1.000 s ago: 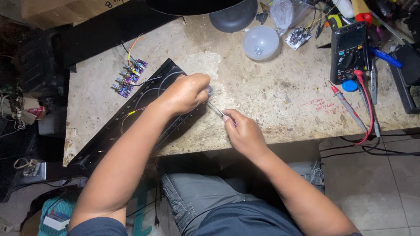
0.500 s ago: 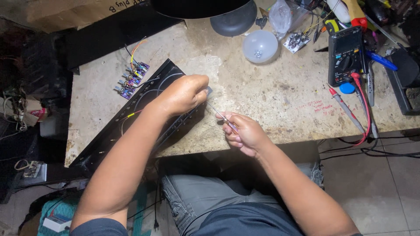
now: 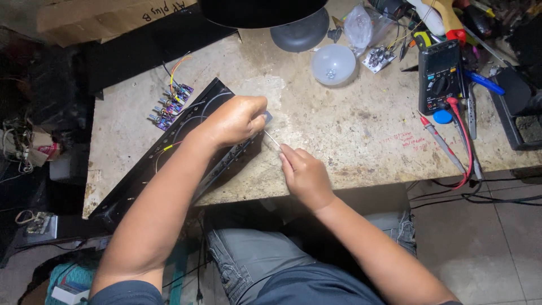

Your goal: Assembling an audio mixer by fitting the front panel and securing components with a screwdriver

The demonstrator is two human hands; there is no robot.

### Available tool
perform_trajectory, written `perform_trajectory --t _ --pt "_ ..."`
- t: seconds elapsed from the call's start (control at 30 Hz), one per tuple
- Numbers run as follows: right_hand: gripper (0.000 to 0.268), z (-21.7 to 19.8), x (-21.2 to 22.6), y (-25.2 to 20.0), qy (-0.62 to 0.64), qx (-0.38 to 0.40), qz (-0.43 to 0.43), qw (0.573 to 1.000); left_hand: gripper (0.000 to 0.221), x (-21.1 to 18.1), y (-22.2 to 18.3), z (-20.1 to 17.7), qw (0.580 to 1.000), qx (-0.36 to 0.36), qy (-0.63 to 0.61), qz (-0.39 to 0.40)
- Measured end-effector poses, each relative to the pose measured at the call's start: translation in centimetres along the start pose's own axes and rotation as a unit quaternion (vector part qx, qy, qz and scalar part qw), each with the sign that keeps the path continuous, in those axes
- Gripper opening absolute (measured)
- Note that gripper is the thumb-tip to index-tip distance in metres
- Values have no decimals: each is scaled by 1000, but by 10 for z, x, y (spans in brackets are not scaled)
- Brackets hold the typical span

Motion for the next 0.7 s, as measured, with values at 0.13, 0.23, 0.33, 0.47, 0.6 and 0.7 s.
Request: perform_trajectory --t 0.13,0.23,0.33,0.47,0.6,0.7 --pt "29 3 -17 -2 132 89 280 947 18 -2 1 6 1000 9 17 7" --pt "47 19 -13 -4 489 158 466 720 17 -7 0 8 1000 7 17 21" --pt "43 9 -3 0 459 141 447 754 16 -9 -2 8 997 -23 49 56" --pt "38 12 -12 0 456 118 427 772 17 -8 -2 17 999 -25 -11 47" --pt "36 20 -29 -1 429 104 388 809 18 -4 -1 23 997 -42 -27 51" --pt "35 10 -19 -1 421 84 396 812 19 -3 -1 26 996 -54 -30 57"
Point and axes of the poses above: each hand's wrist, its own y-axis towards the middle knuckle, its own z-axis out of the palm, x = y × z, the point moved 7 cm from there along y, towards the middle knuckle, and after that the axes turned 9 degrees about -x, right-handed, at the moved point
